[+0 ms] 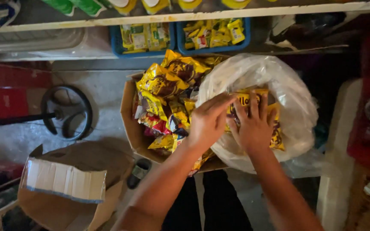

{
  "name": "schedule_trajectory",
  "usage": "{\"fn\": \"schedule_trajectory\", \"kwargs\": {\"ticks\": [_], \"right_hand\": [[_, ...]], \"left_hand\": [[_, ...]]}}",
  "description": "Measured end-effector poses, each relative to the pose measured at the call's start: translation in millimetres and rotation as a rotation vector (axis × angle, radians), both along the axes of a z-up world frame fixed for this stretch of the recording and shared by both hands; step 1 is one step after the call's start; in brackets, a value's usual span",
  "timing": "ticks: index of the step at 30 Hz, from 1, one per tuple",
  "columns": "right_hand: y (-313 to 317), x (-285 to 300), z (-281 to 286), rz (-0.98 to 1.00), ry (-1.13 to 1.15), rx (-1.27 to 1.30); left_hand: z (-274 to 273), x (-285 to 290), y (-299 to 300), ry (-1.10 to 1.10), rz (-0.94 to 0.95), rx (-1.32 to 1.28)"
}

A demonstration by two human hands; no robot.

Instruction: Sorting small snack packets from baskets and boxes into a large plastic bag.

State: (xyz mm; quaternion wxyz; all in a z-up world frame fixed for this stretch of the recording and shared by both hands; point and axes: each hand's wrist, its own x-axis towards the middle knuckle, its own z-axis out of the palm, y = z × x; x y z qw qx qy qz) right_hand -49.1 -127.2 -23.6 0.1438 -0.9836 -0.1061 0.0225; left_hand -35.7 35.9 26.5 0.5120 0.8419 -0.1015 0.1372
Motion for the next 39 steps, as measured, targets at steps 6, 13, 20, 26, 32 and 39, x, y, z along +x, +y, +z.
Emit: {"fn": "schedule_trajectory", "kwargs": {"ticks": [6,13,20,26,32,39], "right_hand": [[9.7,7.9,-22.0,0.012,0.013,-0.014],[21.3,8.0,-15.5,-0.032,0.03,-0.035],[46.3,-20.4,18.4,-0.1,-0.145,0.175],[103.4,-55.4,58.6,-0.084,-0.064,0.571],[141.8,-42.4,99.5,-0.048,0.225,0.796],[125.4,-56.3,84.3,-0.214,0.42,0.569]], "left_hand": [[-39.2,-12.2,97.3,0.235,0.106,0.468],[-75.1,-15.1,140.9,0.413,-0.15,0.615],[-51.4,-17.2,172.5,0.217,-0.255,0.41],[34.5,-12.1,191.6,0.047,-0.264,0.406],[69.4,-11.1,183.6,0.039,-0.252,0.445],[36.7,-25.9,149.5,0.133,-0.128,0.444]]}}
